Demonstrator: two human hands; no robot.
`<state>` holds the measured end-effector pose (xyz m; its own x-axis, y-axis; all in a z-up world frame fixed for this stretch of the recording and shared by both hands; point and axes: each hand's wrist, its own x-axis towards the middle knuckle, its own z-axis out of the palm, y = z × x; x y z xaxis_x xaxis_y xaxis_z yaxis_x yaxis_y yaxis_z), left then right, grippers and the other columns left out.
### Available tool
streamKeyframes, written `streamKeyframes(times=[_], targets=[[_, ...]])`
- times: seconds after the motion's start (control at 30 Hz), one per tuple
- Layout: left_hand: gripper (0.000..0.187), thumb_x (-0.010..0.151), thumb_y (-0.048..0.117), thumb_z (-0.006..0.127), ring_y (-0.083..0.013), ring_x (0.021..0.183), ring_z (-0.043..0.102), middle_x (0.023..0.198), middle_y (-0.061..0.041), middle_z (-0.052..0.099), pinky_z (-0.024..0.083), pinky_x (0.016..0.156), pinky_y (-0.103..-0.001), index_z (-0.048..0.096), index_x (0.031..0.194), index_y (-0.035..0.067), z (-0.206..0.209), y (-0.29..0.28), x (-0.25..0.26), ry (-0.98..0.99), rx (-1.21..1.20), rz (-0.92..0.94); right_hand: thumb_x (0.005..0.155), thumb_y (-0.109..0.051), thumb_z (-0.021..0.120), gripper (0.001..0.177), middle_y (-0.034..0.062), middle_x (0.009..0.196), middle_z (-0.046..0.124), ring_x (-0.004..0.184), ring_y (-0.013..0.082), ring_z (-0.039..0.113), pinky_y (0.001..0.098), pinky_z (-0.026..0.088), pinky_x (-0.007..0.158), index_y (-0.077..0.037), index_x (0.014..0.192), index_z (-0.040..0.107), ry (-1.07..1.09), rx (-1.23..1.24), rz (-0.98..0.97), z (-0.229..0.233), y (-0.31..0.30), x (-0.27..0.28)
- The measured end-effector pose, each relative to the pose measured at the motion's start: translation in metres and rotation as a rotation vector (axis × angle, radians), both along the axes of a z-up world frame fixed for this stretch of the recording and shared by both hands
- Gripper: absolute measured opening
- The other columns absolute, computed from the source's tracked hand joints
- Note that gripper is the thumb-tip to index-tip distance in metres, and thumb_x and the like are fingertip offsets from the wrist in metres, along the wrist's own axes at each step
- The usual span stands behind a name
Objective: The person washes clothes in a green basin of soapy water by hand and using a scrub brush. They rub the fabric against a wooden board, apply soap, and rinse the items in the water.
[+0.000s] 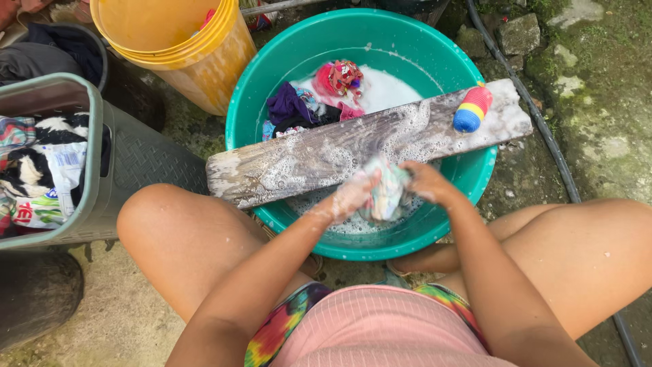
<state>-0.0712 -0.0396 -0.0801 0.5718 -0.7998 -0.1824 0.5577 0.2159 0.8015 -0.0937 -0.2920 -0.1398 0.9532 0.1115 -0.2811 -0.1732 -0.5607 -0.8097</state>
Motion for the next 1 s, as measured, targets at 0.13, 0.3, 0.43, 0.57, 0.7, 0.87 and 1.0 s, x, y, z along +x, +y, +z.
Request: streamKeyframes(times=[0.13,0.3,0.43,0.57,0.7,0.87,1.0], targets=[[0.086,0.1,0.069,0.051,-0.0145,0.094,0.059,0.125,-0.01,0.066,0.044,0.07,-0.029,0.05,0.152,0.001,0.104,0.03,0.017,0.08,-0.056,0.053,0.08,0.001,0.061,0.05,0.0048,0.112,0.059,0.091,0.0193,0.067,0.0356,0.057,0.075,-0.009,0.128,0.054,-0.003,0.362,-0.446,0.06,-0.008,0.002],[0.095,0.088,0.078,0.052,-0.0339,0.123,0.066,0.141,-0.017,0.062,0.057,0.102,-0.051,0.047,0.148,0.005,0.175,0.058,0.01,0.52,-0.557,0.03,0.107,-0.057,0.047,0.067,0.019,0.094,0.071,0.076,0.0256,0.074,0.0367,0.061,0.073,0.007,0.113,0.065,0.332,0.548,-0.336,0.069,0.024,0.001],[0.1,0.091,0.083,0.054,-0.0393,0.121,0.064,0.136,-0.025,0.058,0.055,0.101,-0.055,0.046,0.149,0.001,0.148,0.05,-0.003,0.496,-0.55,-0.065,0.1,-0.061,0.056,0.072,0.0435,0.109,0.063,0.069,0.0457,0.033,0.0662,0.019,0.06,-0.007,0.146,0.066,0.443,0.329,-0.146,0.048,0.049,-0.01],[0.096,0.093,0.077,0.055,-0.0347,0.121,0.067,0.138,-0.022,0.063,0.057,0.102,-0.049,0.049,0.151,0.001,0.121,0.045,-0.004,0.606,-0.51,-0.015,0.087,-0.078,0.037,0.083,0.0069,0.138,0.068,0.125,0.0228,0.065,0.0451,0.051,0.103,-0.018,0.138,0.062,0.625,0.906,-0.389,0.088,0.076,-0.011],[0.09,0.099,0.074,0.057,-0.0372,0.116,0.068,0.134,-0.024,0.064,0.058,0.095,-0.05,0.051,0.148,-0.002,0.108,0.052,-0.006,0.542,-0.592,-0.072,0.087,-0.07,0.045,0.074,0.0093,0.131,0.07,0.121,0.0266,0.065,0.0508,0.053,0.098,-0.014,0.131,0.066,0.753,1.071,-0.528,0.125,0.08,-0.013],[0.063,0.105,0.042,0.06,-0.0292,0.124,0.065,0.139,-0.018,0.064,0.057,0.104,-0.046,0.05,0.15,-0.002,0.114,0.081,0.006,0.437,-0.186,0.021,0.09,-0.026,0.075,0.037,0.0111,0.11,0.074,0.093,0.0201,0.072,0.0366,0.061,0.077,-0.004,0.12,0.068,0.219,0.539,-0.482,0.177,-0.026,0.007],[0.052,0.099,0.036,0.057,-0.0283,0.119,0.068,0.13,-0.018,0.069,0.059,0.099,-0.047,0.057,0.138,0.001,0.104,0.1,0.026,0.525,-0.21,0.041,0.09,-0.023,0.078,0.04,0.021,0.112,0.07,0.097,0.0292,0.07,0.0461,0.059,0.079,0.001,0.119,0.064,-0.061,0.202,-0.703,0.192,-0.062,0.049]])
